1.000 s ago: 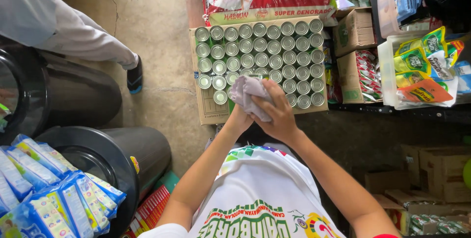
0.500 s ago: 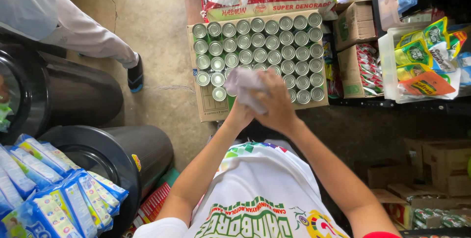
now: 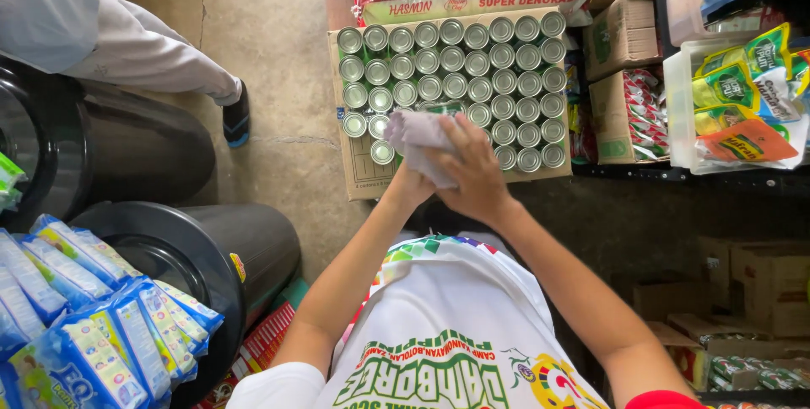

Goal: The recorder is wiping canned goods with a cloth and organizing them on the shelves of a grocery store.

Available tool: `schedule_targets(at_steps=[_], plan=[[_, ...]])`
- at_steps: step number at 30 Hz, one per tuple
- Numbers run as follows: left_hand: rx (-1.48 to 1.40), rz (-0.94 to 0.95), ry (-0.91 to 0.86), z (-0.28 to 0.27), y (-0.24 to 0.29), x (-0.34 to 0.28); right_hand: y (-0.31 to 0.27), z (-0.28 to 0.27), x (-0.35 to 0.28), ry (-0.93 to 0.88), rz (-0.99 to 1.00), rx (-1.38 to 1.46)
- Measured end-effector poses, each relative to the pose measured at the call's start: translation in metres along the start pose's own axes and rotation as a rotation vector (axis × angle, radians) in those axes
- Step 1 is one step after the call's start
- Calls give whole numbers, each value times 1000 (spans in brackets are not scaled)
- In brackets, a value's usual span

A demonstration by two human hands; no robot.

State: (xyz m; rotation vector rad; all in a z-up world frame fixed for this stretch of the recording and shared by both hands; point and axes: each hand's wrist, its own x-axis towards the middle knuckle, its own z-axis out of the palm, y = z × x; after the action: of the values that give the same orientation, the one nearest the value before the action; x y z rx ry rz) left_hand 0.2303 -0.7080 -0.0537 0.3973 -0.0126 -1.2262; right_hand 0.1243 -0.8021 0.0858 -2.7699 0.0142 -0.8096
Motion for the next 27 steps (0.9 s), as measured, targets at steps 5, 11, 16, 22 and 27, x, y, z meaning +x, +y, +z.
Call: schedule_targets(at_steps=[5,11,16,22,27], plan=[[118,-50,-73,-5,0,12,68,44,-12,121,636,802],[116,-31,21,60,16,-3,14,23,-7,148,228,218],[162,-35,27,10,7,4,24,27,-7,83,104,176],[197,-64,188,28,7,14,52,67,-7,257,869,1177],[189,100,37,18,3,6,-1,29,-8,165,322,249]])
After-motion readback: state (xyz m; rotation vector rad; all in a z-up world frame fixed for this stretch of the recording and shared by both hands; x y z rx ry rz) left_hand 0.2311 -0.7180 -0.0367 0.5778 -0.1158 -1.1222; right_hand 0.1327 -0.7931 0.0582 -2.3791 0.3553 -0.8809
